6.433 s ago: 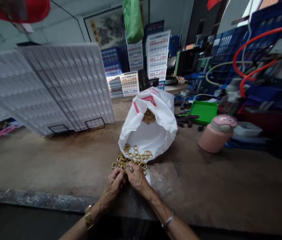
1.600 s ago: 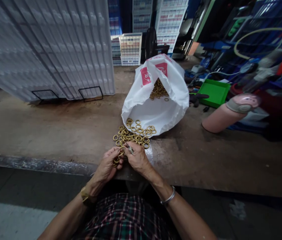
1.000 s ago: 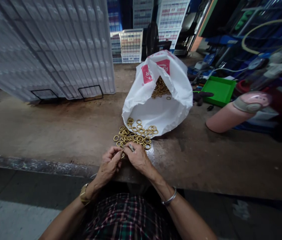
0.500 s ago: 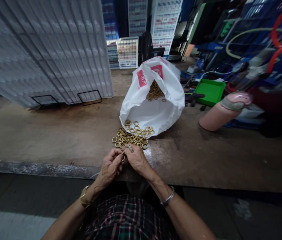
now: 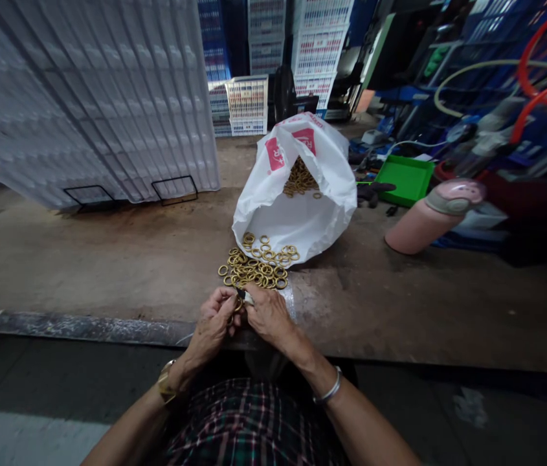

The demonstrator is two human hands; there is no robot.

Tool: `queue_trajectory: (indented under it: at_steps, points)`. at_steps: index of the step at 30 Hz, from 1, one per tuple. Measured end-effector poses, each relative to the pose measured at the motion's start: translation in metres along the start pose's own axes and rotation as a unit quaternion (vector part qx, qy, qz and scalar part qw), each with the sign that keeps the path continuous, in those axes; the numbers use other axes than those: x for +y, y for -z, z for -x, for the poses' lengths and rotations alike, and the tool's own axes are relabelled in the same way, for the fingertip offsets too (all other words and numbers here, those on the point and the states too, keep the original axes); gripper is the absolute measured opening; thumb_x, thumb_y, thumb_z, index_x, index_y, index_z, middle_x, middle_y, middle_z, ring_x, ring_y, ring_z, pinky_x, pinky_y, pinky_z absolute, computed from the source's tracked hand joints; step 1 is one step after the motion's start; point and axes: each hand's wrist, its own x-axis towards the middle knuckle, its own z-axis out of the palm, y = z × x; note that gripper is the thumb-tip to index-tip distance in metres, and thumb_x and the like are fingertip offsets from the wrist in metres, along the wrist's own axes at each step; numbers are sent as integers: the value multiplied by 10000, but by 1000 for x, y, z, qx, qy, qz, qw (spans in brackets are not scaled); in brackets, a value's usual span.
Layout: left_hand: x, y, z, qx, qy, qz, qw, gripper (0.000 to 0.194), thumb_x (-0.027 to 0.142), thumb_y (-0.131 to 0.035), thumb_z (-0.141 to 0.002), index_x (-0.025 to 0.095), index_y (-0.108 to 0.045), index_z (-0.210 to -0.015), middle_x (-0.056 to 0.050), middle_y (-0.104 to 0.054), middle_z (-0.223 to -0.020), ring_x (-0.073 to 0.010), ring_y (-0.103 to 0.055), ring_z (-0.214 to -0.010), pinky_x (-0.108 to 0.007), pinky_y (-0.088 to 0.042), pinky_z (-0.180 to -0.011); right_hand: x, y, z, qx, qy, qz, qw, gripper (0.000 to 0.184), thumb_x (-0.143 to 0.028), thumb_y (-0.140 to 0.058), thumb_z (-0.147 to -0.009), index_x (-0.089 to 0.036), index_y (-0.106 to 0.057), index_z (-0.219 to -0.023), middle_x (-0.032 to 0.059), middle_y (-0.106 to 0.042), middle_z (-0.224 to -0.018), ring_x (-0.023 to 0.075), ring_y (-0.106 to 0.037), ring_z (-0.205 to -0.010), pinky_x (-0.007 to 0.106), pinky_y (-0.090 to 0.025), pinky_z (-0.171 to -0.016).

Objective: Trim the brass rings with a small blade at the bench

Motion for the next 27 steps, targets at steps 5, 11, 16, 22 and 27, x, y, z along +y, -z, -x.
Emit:
queue_trajectory:
  at_steps: [5,11,16,22,27]
  points:
    - [2,1,2,23,4,1,1000,298,454,-553,-721,183,-462,-807,71,-487,-552,-38,-386,-393,-151,-282,-378,-4,-1,1,-49,-2,83,995,231,-97,-411,-708,-182,-568,-855,46,-646,-734,153,-561,-654,236,-282,-564]
    - [-3,4,-2,18,-17,-7,1000,265,423,-535,-740,176,-463,-805,61,-499,-563,-34,-386,-404,-151,-290,-398,-8,0,-1,-87,-17,120,989,228,-100,-410,-727,-170,-551,-892,58,-655,-741,154,-572,-645,243,-263,-552]
    - [2,5,4,-1,-13,-13,1000,279,428,-550,-739,170,-466,-800,57,-511,-555,-31,-393,-400,-138,-282,-377,-3,7,-6,-68,-59,181,979,218,-96,-403,-732,-164,-550,-877,59,-647,-715,155,-570,-620,250,-236,-527]
    - [8,12,9,-92,77,129,984,282,409,-587,-746,195,-425,-832,50,-547,-608,-30,-404,-397,-121,-284,-347,16,28,-33,51,-45,173,983,257,-89,-390,-733,-156,-560,-914,67,-636,-775,165,-555,-701,244,-314,-615]
    - [4,24,3,-135,78,235,959,234,334,-610,-750,169,-450,-796,-67,-631,-877,-55,-503,-513,-136,-349,-378,43,39,-86,78,-67,198,975,231,-162,-417,-767,-155,-570,-940,87,-630,-896,179,-552,-825,242,-336,-694]
